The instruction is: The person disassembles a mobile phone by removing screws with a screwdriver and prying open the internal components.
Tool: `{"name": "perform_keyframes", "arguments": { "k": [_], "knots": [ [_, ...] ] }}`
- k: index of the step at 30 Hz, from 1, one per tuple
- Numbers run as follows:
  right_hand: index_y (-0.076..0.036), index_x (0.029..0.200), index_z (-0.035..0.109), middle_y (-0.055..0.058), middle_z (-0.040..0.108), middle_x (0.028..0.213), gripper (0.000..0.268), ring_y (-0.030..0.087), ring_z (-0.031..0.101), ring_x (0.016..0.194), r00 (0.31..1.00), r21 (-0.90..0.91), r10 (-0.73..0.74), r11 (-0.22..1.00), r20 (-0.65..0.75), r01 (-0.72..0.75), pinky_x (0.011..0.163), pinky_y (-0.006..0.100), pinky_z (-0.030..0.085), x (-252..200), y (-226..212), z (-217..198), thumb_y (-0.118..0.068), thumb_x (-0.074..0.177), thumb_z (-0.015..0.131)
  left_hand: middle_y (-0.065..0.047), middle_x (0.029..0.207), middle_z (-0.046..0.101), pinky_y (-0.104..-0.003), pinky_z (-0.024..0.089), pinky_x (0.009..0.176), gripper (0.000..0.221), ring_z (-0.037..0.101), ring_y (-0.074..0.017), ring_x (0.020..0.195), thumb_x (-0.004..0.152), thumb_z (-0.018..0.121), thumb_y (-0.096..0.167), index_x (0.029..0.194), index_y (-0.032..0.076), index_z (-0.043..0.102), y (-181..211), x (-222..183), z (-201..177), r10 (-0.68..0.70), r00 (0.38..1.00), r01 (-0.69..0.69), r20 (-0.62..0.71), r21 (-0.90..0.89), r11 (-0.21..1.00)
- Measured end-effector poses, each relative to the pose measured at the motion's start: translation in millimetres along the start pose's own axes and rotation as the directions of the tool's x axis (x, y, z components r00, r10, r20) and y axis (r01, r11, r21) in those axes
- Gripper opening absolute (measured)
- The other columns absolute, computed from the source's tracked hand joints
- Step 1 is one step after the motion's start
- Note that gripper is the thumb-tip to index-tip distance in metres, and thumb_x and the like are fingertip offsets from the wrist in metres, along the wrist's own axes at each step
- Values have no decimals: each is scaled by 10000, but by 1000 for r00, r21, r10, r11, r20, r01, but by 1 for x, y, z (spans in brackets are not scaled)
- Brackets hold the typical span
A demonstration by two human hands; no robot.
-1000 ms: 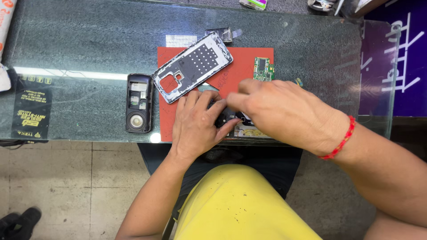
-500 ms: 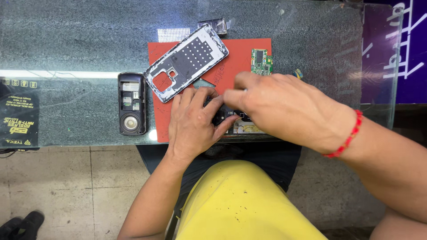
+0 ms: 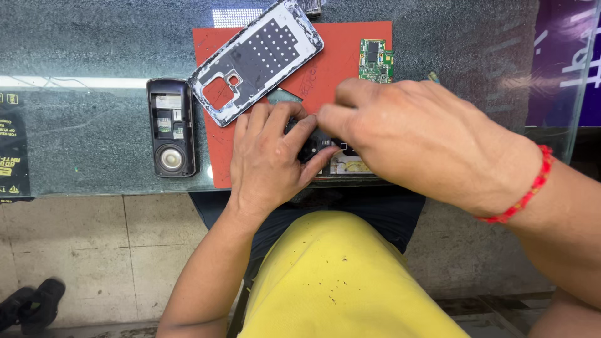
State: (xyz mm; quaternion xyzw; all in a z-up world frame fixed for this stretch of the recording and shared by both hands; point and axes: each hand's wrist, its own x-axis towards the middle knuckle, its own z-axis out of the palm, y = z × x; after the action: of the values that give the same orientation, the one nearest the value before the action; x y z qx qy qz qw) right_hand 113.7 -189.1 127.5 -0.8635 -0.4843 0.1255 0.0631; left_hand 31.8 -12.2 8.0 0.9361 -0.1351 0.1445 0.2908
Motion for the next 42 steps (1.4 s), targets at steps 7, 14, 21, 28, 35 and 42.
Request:
{"name": "perform_keyframes", "arguments": {
  "k": [7,14,21,28,35,42],
  "knots": [
    [-43,1008,588,159,645,919,166,400,708,732,1000,-58,20,998,17,-19,553,480,574,-1,-1,2,-85,861,653,-42,1132,628,-425,410,853,474,551,-275,1015,850,851,427,1168,92,745,-1,-2,1,5,1000,-5,-7,-7,1000],
    [-76,1102,616,156,641,982,218,406,702,762,999,-13,19,1000,43,-19,597,486,568,-2,3,3,-138,898,657,-55,1131,619,-429,409,852,473,543,-285,1013,855,849,448,1139,87,737,-1,1,1,9,1000,-9,-6,-4,1000],
    [-54,988,616,159,634,976,148,420,685,819,996,107,-83,990,-37,87,656,502,562,6,4,-1,-129,862,633,-48,1092,622,-435,407,852,469,547,-282,1008,830,841,442,1139,102,749,2,0,-3,6,1000,-6,-21,16,1000],
    [-62,1003,603,156,630,945,149,424,676,810,996,102,64,992,61,-70,651,514,558,7,3,-3,-168,901,630,-33,1080,626,-421,421,873,463,551,-259,1009,828,825,440,1158,123,756,0,-3,0,-19,1000,18,-16,-12,1000],
    [-47,1002,600,153,638,934,136,406,676,803,999,130,45,990,20,-47,659,491,562,4,7,-1,-155,923,619,-34,1073,627,-423,424,871,463,550,-254,985,831,823,462,1136,119,757,1,-1,0,-30,1000,30,-2,-15,999],
    [-39,986,609,141,657,946,105,383,687,795,998,165,61,984,28,-65,659,477,567,-1,9,-1,-110,909,618,-31,1069,627,-421,424,870,462,555,-250,991,828,823,463,1123,114,762,1,-1,1,-30,1000,30,-4,-13,999]
  ]
}}
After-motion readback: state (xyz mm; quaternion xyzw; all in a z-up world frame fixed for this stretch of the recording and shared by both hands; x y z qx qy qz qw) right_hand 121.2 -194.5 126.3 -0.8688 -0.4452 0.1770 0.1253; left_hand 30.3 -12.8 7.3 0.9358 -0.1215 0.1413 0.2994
